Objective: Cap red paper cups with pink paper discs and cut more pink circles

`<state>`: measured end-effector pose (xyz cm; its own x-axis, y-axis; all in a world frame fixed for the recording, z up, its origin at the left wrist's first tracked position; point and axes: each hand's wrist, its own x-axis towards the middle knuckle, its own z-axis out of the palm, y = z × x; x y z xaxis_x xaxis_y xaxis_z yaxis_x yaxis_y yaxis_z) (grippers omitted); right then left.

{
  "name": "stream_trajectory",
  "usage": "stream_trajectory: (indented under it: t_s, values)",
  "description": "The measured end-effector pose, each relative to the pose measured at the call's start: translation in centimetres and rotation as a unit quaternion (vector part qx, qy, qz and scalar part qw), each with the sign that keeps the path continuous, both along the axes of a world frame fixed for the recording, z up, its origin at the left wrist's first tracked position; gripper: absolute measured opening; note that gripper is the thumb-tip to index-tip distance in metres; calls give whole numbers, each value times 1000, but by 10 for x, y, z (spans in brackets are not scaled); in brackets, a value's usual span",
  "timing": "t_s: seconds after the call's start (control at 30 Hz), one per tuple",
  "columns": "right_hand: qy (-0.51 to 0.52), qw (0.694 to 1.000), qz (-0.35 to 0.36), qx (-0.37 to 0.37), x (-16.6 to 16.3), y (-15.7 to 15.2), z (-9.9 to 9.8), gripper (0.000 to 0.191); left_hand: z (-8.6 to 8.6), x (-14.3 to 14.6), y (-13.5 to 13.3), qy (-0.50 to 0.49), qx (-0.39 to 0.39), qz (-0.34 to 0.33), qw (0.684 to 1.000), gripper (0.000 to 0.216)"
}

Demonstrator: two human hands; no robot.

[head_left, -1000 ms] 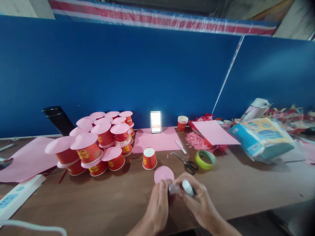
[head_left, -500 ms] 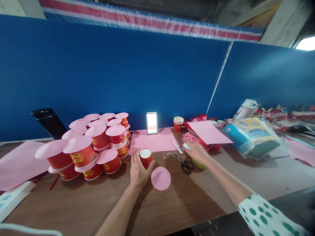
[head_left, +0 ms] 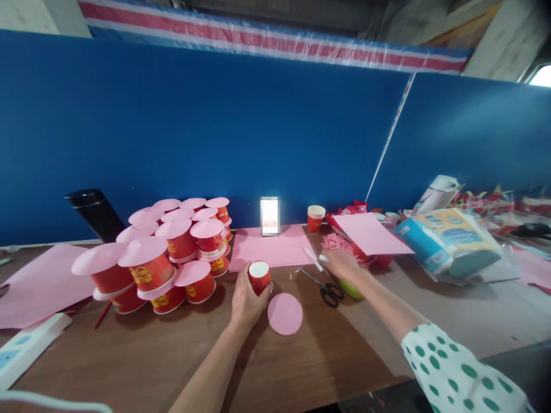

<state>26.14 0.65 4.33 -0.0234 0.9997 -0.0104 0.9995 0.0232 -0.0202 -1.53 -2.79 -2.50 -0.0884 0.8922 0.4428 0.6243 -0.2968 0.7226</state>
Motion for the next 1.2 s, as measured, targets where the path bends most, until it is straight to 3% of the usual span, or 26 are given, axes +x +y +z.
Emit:
stream_trajectory:
  t_s: [0.3,0.47,0.67,0.83,1.03,1.2]
  values:
    - [7,1000,-6,18,0,-6,5,20,4,0,-1,-19,-26,6,999,65]
    - [116,984,10,137,-5,-18,10,33,3,0,0,-28,-33,1,999,65]
    - [299,923,52,236,-54,-29,-15,29,3,2,0,-32,-14,-11,999,62]
    - [378,893,73,231,-97,-32,-33,25,7,2,-2,-28,6,-20,999,60]
    - [419,876,101,216,-101,-30,-37,31,12,3,-1,-28,21,-55,998,54]
    - [410,865,128,260,-96,-31,-49,28,8,4,1,-42,16,-80,996,62]
